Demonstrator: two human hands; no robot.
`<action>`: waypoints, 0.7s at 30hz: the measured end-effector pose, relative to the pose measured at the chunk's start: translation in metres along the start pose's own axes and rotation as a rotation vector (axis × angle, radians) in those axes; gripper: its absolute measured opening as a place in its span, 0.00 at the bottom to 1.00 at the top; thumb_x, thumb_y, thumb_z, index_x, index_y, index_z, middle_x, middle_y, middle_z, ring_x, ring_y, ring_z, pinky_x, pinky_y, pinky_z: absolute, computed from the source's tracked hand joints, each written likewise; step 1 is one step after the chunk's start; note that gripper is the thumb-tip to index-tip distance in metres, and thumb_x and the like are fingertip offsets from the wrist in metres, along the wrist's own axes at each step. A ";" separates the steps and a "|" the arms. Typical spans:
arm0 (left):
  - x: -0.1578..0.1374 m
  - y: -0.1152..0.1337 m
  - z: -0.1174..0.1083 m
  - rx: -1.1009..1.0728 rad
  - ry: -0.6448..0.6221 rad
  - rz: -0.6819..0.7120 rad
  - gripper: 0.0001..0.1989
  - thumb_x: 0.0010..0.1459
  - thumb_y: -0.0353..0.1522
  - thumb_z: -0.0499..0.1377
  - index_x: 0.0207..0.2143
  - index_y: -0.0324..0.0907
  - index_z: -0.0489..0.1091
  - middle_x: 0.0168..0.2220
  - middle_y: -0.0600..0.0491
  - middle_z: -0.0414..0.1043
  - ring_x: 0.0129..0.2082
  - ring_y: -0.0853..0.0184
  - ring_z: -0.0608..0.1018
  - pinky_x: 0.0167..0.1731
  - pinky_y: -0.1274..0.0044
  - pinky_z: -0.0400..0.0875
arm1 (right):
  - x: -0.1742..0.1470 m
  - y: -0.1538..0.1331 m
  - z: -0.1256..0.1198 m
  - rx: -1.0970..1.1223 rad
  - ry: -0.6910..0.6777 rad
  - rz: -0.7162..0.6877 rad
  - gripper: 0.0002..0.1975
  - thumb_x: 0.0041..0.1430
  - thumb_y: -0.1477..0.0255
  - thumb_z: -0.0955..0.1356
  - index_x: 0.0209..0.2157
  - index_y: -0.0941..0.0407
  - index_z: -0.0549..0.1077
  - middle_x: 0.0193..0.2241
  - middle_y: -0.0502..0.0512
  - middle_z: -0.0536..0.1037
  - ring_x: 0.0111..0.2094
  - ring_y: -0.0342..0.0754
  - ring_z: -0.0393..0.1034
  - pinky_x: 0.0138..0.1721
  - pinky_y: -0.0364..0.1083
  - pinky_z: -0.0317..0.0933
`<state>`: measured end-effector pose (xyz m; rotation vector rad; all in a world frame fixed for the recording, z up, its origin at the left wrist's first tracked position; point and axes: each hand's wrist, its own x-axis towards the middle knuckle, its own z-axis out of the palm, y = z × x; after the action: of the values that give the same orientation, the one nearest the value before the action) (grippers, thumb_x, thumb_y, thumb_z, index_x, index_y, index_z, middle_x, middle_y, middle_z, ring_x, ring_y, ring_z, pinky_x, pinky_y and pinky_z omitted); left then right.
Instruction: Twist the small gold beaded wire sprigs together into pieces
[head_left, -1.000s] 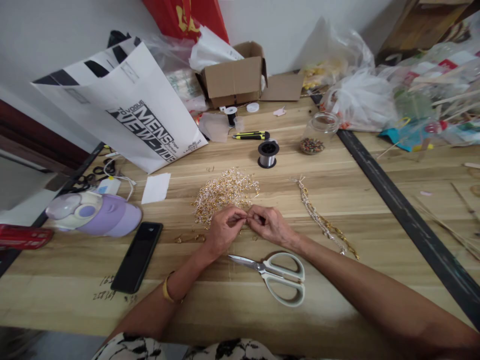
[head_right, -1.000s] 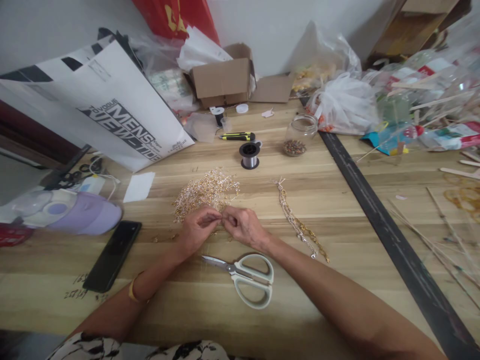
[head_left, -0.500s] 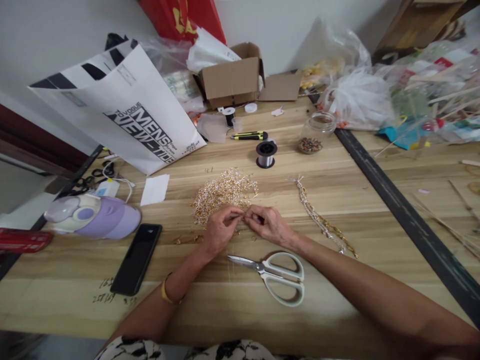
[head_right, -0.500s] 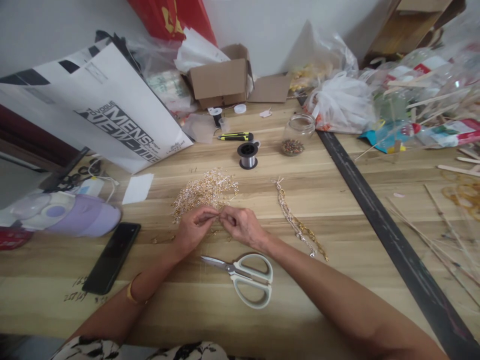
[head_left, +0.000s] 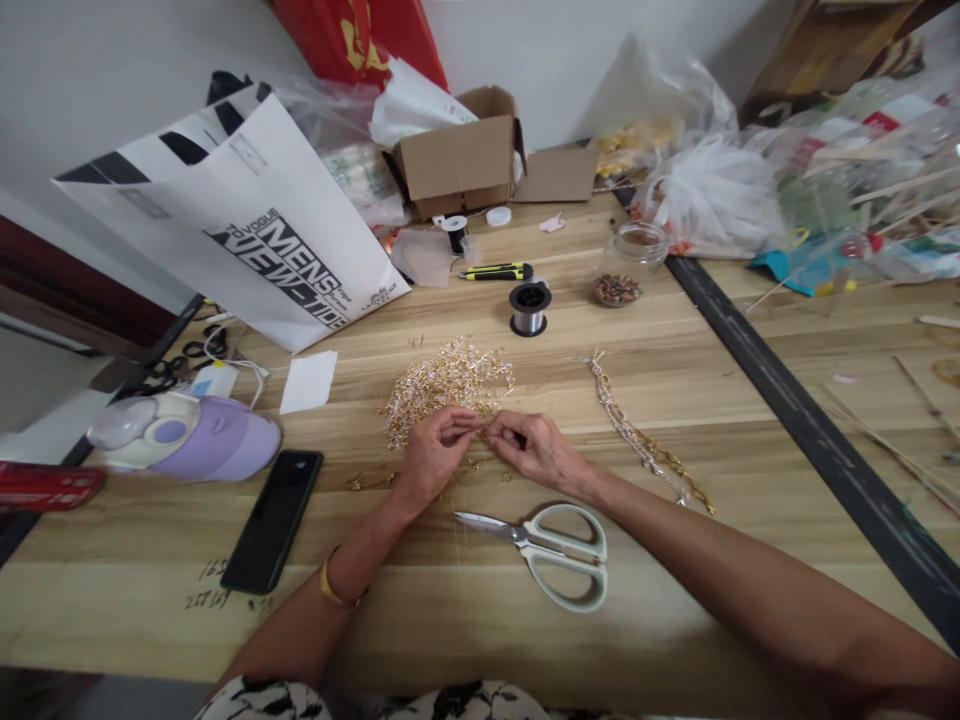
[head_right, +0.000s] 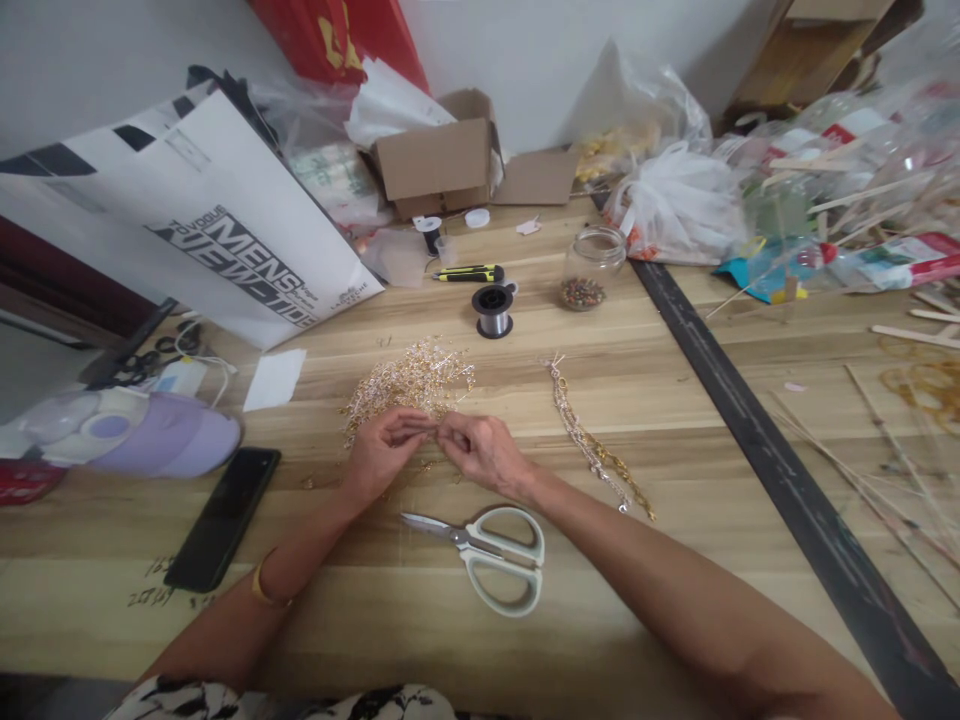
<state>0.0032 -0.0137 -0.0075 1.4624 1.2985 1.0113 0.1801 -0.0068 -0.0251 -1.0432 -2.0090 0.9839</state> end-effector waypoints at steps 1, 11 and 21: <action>0.000 0.000 0.000 0.008 0.005 -0.001 0.09 0.47 0.26 0.61 0.34 0.37 0.70 0.35 0.47 0.79 0.37 0.64 0.81 0.43 0.71 0.76 | 0.000 0.000 0.000 0.000 -0.001 -0.001 0.06 0.57 0.73 0.64 0.29 0.58 0.70 0.17 0.43 0.59 0.19 0.38 0.52 0.23 0.39 0.48; 0.000 0.004 0.000 0.025 0.045 -0.009 0.08 0.47 0.28 0.63 0.33 0.37 0.71 0.33 0.47 0.79 0.34 0.65 0.81 0.41 0.73 0.76 | -0.001 0.001 0.000 0.010 -0.006 0.008 0.06 0.58 0.72 0.64 0.29 0.59 0.70 0.17 0.44 0.61 0.19 0.38 0.53 0.23 0.39 0.48; 0.003 0.005 -0.002 -0.038 0.028 -0.077 0.11 0.43 0.31 0.67 0.31 0.37 0.72 0.29 0.49 0.79 0.30 0.65 0.81 0.34 0.76 0.75 | 0.000 0.003 0.000 0.066 -0.013 0.048 0.07 0.58 0.70 0.64 0.31 0.59 0.72 0.18 0.45 0.63 0.20 0.39 0.54 0.23 0.39 0.49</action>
<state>0.0026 -0.0109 -0.0025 1.3640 1.3385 1.0032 0.1810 -0.0055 -0.0277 -1.0565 -1.9560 1.0775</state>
